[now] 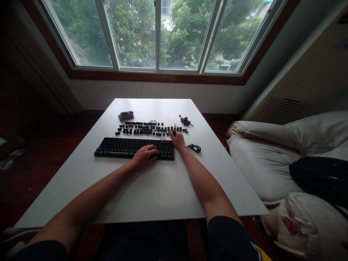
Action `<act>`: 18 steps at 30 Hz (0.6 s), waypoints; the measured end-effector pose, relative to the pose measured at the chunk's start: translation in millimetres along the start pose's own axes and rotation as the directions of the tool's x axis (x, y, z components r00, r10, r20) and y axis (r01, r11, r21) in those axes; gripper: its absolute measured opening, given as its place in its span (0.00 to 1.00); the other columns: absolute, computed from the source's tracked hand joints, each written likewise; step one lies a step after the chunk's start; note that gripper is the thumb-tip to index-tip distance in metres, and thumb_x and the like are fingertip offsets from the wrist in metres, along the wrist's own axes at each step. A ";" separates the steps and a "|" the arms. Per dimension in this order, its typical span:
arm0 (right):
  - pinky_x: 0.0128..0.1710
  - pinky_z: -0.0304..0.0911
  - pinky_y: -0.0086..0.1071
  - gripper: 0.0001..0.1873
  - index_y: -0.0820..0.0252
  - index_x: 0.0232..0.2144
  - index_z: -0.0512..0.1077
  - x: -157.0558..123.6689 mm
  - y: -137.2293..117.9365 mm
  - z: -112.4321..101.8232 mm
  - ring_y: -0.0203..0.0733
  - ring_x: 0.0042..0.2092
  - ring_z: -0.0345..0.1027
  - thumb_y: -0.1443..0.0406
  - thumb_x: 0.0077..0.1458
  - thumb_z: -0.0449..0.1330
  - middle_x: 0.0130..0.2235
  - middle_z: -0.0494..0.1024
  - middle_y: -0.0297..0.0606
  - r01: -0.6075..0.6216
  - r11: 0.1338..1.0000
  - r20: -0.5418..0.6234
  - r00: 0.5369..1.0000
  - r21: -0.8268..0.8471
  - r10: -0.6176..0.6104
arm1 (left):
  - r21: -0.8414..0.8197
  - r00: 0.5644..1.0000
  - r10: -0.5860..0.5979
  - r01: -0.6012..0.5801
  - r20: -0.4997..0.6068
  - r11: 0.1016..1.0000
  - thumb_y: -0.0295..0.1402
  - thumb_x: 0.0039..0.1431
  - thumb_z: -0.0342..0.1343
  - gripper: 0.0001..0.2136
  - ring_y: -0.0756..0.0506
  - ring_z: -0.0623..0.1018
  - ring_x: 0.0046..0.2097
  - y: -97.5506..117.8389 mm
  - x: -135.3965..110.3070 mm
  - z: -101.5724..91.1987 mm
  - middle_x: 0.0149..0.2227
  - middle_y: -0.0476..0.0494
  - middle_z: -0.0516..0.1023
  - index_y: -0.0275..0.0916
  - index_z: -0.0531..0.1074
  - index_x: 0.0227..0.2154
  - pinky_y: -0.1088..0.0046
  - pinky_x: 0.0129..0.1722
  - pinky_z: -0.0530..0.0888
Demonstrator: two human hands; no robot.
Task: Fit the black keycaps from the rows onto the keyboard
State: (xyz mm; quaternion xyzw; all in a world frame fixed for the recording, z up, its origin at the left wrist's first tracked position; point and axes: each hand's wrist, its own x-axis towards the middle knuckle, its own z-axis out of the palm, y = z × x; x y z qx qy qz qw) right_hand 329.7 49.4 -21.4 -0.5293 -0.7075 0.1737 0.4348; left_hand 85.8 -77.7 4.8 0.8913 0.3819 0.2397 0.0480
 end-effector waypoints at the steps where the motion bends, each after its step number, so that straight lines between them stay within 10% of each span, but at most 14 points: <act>1: 0.35 0.62 0.33 0.24 0.58 0.31 0.77 -0.1 0.2 0.1 0.43 0.31 0.72 0.49 0.64 0.51 0.27 0.78 0.38 0.003 1.000 0.000 1.000 0.004 -0.003 | -0.001 1.000 0.002 -0.002 0.001 1.000 0.34 0.62 0.56 0.09 0.42 0.74 0.48 -0.2 0.0 0.2 0.48 0.43 0.75 0.44 0.75 0.44 0.63 0.49 0.72; 18: 0.35 0.62 0.33 0.20 0.58 0.32 0.77 0.7 5.3 3.9 0.43 0.32 0.72 0.51 0.63 0.53 0.28 0.79 0.38 -0.020 1.000 0.024 1.000 0.000 0.020 | 0.000 1.000 0.002 -0.002 0.002 1.000 0.34 0.63 0.55 0.08 0.42 0.74 0.48 0.1 -0.2 0.0 0.48 0.43 0.75 0.44 0.75 0.43 0.62 0.51 0.71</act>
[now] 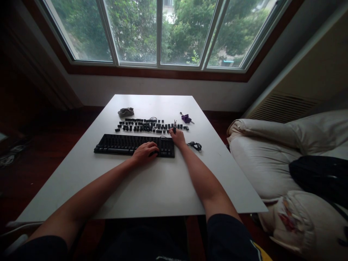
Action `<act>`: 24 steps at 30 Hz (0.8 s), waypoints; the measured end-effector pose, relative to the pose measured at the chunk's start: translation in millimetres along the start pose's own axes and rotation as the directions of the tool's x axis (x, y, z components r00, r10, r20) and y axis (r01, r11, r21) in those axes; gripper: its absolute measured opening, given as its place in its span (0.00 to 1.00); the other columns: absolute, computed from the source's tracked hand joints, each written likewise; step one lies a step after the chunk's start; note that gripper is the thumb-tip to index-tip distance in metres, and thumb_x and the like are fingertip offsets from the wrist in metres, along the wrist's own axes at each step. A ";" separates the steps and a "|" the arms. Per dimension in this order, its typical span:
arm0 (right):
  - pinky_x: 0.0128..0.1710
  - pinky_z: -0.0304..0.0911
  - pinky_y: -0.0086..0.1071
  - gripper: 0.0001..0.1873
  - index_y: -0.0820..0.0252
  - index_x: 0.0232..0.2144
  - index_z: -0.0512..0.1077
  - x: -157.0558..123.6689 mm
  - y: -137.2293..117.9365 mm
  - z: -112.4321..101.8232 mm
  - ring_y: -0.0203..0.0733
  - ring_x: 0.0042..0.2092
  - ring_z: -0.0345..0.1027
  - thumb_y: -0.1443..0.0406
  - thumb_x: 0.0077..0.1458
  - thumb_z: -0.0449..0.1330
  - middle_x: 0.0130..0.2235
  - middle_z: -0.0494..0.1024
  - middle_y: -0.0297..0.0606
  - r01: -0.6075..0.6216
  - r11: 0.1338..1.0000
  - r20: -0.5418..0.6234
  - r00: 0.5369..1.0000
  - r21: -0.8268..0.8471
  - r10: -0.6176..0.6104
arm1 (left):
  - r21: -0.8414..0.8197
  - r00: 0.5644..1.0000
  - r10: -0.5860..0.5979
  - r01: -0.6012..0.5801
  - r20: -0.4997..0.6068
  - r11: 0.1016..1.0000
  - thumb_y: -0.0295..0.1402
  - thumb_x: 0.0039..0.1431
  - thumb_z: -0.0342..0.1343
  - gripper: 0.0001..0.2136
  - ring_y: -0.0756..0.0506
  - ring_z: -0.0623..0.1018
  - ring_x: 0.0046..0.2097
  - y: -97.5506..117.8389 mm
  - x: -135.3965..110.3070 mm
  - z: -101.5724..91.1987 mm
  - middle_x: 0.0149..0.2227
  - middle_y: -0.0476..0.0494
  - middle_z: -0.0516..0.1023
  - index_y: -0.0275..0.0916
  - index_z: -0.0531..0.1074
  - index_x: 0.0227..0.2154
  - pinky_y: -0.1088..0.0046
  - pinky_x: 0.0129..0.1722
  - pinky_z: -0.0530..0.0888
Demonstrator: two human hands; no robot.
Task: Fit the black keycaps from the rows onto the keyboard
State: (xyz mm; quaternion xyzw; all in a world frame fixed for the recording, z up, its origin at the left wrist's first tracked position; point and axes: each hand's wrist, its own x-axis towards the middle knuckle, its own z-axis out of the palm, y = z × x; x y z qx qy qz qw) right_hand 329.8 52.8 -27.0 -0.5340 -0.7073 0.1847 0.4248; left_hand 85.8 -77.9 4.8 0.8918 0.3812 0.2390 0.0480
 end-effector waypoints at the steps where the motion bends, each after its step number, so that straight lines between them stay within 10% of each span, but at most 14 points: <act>1: 0.35 0.62 0.34 0.20 0.58 0.32 0.77 0.2 0.0 0.0 0.44 0.32 0.72 0.52 0.62 0.53 0.28 0.79 0.38 -0.003 1.000 0.003 1.000 -0.002 0.003 | 0.003 1.000 -0.001 0.001 0.002 1.000 0.34 0.63 0.55 0.08 0.42 0.74 0.48 -0.1 0.0 0.2 0.48 0.43 0.75 0.44 0.75 0.44 0.62 0.50 0.71; 24: 0.37 0.62 0.33 0.16 0.59 0.34 0.77 1.4 0.9 0.5 0.44 0.34 0.73 0.55 0.61 0.55 0.29 0.80 0.37 -0.024 1.000 0.033 0.999 -0.009 0.024 | 0.008 1.000 0.010 -0.010 -0.002 1.000 0.34 0.63 0.55 0.09 0.42 0.74 0.48 -1.9 -0.4 1.9 0.48 0.43 0.74 0.44 0.75 0.44 0.62 0.51 0.71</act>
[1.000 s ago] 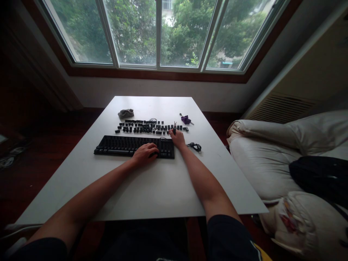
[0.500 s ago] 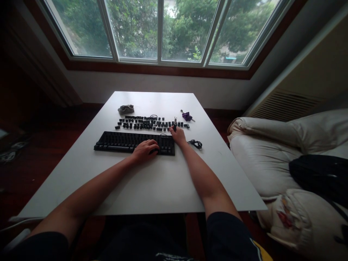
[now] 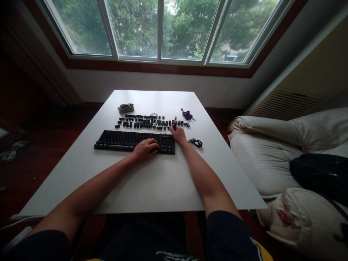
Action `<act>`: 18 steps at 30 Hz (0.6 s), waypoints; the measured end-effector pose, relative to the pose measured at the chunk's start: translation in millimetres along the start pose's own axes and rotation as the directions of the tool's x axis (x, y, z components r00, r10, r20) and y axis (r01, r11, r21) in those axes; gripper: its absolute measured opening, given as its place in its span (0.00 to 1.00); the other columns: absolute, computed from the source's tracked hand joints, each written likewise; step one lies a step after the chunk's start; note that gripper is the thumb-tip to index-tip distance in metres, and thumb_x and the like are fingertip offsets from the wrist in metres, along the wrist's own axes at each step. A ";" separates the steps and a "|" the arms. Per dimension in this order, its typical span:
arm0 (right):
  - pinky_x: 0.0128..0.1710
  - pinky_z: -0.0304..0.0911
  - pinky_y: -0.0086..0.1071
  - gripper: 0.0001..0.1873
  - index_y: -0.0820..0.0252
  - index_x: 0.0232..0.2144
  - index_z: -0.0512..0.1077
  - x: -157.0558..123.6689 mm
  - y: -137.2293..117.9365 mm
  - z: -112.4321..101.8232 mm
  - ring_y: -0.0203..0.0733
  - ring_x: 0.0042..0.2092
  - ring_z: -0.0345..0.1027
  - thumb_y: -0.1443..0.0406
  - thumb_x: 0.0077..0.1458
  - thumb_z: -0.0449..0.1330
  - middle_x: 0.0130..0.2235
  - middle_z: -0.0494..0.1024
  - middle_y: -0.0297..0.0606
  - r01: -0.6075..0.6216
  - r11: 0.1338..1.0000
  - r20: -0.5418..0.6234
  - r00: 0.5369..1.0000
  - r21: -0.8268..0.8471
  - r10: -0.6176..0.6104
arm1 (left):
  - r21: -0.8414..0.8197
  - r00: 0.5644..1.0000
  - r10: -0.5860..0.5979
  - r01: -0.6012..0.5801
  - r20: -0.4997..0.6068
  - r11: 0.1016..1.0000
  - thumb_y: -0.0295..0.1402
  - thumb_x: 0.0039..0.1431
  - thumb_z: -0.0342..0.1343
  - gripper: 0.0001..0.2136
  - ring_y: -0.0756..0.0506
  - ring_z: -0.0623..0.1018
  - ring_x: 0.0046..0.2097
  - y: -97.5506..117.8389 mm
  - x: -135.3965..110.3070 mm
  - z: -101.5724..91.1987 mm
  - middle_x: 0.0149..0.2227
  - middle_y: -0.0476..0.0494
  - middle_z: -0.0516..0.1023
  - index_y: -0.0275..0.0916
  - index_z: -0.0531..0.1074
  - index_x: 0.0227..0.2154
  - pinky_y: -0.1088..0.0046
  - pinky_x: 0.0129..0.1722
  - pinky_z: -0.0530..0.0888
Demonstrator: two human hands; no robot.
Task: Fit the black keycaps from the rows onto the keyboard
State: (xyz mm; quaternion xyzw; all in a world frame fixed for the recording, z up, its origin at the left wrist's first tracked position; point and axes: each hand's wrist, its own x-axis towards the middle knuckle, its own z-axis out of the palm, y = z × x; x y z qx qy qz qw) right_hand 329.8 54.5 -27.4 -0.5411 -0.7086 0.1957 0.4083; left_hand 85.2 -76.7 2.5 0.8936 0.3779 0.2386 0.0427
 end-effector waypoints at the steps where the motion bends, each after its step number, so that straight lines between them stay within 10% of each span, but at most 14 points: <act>1: 0.37 0.62 0.33 0.16 0.59 0.34 0.77 0.1 0.2 0.3 0.44 0.34 0.73 0.55 0.61 0.55 0.29 0.80 0.38 -0.005 1.000 0.000 1.000 0.001 0.005 | 0.002 1.000 0.001 -0.001 -0.001 1.000 0.34 0.63 0.55 0.09 0.42 0.74 0.48 0.0 0.0 0.1 0.48 0.43 0.75 0.44 0.75 0.44 0.62 0.51 0.71; 18: 0.38 0.62 0.33 0.16 0.60 0.35 0.78 -1.3 -4.8 -1.6 0.44 0.35 0.73 0.55 0.61 0.55 0.30 0.80 0.38 -0.015 1.000 0.006 1.000 -0.004 0.015 | 0.013 1.000 0.006 -0.006 -0.003 1.000 0.34 0.63 0.55 0.08 0.42 0.74 0.48 -1.6 -0.6 1.4 0.48 0.43 0.74 0.43 0.75 0.44 0.63 0.49 0.71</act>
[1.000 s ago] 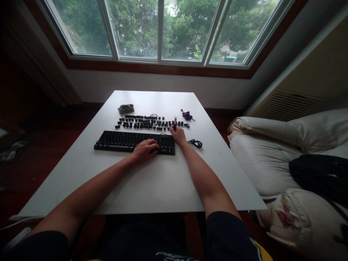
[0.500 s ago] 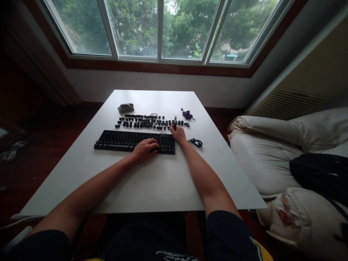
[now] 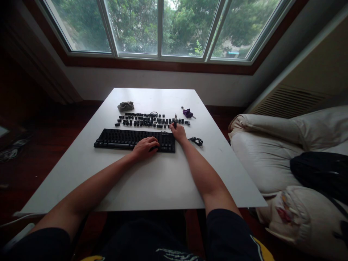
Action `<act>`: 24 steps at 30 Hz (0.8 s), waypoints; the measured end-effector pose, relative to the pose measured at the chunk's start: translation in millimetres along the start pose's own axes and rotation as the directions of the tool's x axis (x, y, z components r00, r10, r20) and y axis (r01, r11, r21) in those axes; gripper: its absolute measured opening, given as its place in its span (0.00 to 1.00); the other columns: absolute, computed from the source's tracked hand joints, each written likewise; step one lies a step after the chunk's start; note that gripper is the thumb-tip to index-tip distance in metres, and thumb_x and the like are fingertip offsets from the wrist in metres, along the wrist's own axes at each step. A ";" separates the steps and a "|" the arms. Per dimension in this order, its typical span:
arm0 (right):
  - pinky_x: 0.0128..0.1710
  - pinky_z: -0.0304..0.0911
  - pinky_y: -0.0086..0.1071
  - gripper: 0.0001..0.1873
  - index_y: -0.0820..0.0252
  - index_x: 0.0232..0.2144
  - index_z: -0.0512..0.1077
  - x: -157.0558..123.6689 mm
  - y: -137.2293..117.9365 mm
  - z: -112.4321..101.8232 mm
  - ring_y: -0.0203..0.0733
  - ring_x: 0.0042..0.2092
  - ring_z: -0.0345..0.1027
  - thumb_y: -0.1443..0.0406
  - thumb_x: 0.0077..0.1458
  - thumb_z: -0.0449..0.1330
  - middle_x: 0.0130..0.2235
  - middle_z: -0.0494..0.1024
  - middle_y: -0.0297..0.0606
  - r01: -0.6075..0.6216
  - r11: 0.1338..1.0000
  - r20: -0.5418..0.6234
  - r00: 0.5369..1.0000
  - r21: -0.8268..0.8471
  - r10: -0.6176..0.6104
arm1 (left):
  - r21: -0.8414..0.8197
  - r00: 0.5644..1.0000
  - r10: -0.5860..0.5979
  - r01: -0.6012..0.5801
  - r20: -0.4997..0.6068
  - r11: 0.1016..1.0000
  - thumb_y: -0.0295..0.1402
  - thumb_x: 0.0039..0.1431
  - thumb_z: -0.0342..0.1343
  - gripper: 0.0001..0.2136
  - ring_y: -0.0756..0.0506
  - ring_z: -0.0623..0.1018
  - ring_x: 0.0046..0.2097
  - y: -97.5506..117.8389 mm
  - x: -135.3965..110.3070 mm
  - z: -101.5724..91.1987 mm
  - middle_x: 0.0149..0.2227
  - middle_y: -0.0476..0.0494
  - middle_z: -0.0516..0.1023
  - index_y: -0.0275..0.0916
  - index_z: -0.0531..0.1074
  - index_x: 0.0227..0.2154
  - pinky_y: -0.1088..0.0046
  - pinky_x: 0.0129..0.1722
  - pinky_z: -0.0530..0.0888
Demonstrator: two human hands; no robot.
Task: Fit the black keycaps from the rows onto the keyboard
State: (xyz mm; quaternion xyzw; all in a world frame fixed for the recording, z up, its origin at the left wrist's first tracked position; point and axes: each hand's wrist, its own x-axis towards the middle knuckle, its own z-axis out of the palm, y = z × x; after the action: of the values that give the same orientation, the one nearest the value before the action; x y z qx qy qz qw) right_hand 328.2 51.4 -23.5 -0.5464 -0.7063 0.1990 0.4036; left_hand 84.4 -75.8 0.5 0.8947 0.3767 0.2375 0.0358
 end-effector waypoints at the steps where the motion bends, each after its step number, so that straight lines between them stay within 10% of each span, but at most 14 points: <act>1: 0.38 0.62 0.33 0.16 0.60 0.36 0.78 -0.1 0.0 0.0 0.44 0.35 0.73 0.55 0.61 0.55 0.30 0.80 0.38 0.001 1.000 0.000 1.000 -0.001 -0.001 | 0.000 1.000 0.000 0.000 -0.001 1.000 0.34 0.63 0.55 0.09 0.42 0.74 0.48 -0.1 0.0 0.1 0.48 0.43 0.74 0.43 0.75 0.44 0.63 0.49 0.71; 24: 0.40 0.65 0.35 0.15 0.59 0.34 0.77 0.6 -0.6 0.8 0.45 0.35 0.73 0.56 0.60 0.55 0.30 0.80 0.39 -0.014 1.000 0.012 1.000 -0.019 0.014 | -0.008 1.000 -0.005 0.005 0.012 1.000 0.35 0.63 0.54 0.09 0.42 0.74 0.48 1.6 0.4 -3.3 0.48 0.42 0.74 0.43 0.75 0.44 0.63 0.49 0.71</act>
State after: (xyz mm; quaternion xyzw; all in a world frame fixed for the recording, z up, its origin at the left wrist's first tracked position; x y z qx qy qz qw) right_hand 327.2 52.0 -23.3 -0.5539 -0.7069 0.1985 0.3926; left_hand 84.3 -77.0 4.1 0.8949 0.3778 0.2338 0.0423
